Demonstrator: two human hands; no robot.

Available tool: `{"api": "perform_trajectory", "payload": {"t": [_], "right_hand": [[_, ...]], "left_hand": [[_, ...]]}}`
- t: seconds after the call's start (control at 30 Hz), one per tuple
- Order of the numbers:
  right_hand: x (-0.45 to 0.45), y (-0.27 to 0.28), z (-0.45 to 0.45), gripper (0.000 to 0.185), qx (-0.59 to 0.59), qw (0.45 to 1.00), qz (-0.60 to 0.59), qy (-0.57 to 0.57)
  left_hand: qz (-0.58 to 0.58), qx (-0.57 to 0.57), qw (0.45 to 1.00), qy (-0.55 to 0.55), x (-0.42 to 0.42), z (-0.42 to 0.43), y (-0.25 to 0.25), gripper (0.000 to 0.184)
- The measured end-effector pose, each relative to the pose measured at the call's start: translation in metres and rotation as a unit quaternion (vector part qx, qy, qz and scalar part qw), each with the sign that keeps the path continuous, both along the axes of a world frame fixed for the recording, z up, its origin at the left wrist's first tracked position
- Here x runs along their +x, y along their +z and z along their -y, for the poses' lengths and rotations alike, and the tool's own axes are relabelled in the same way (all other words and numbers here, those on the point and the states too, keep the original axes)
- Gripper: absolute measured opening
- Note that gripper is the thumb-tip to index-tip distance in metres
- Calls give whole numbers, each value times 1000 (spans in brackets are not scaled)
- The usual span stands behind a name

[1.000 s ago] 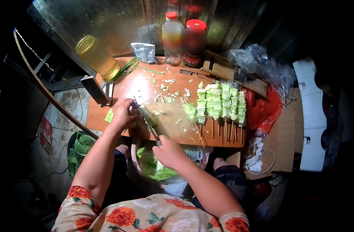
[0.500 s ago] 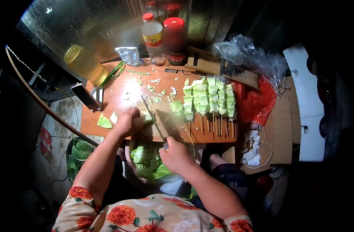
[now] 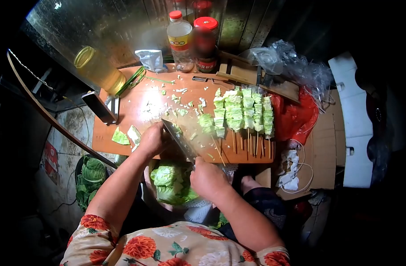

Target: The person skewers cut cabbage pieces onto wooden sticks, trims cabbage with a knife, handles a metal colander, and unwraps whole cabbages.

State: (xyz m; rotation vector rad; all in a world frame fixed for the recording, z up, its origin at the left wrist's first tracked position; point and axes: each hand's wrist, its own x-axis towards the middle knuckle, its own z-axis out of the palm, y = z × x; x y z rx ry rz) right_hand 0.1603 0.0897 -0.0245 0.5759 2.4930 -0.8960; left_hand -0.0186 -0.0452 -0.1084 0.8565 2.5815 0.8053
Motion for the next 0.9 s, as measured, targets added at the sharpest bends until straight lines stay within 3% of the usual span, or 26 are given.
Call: {"api": "perform_trajectory", "payload": {"t": [0.2, 0.43, 0.5, 0.6, 0.7, 0.73, 0.9], "right_hand": [[-21, -9, -17, 30, -32, 998, 48, 5], [-15, -46, -4, 33, -46, 994, -37, -88], [-16, -40, -6, 47, -41, 991, -15, -128], [-10, -27, -6, 46, -44, 994, -53, -85], [-3, -14, 3, 45, -13, 997, -65, -40], [-5, -5, 5, 45, -34, 998, -13, -48], [-3, -2, 7, 45, -32, 998, -20, -45]], "left_hand": [[15, -37, 999, -12, -3, -1, 3, 30], [36, 26, 997, 60, 6, 4, 2, 26], [54, 39, 993, 98, 5, 3, -3, 25], [44, 83, 992, 81, -1, 5, -16, 22], [52, 44, 995, 73, -2, 2, -9, 20], [32, 59, 996, 66, -3, 2, -15, 19], [-50, 85, 994, 54, -4, 2, -30, 21]]}}
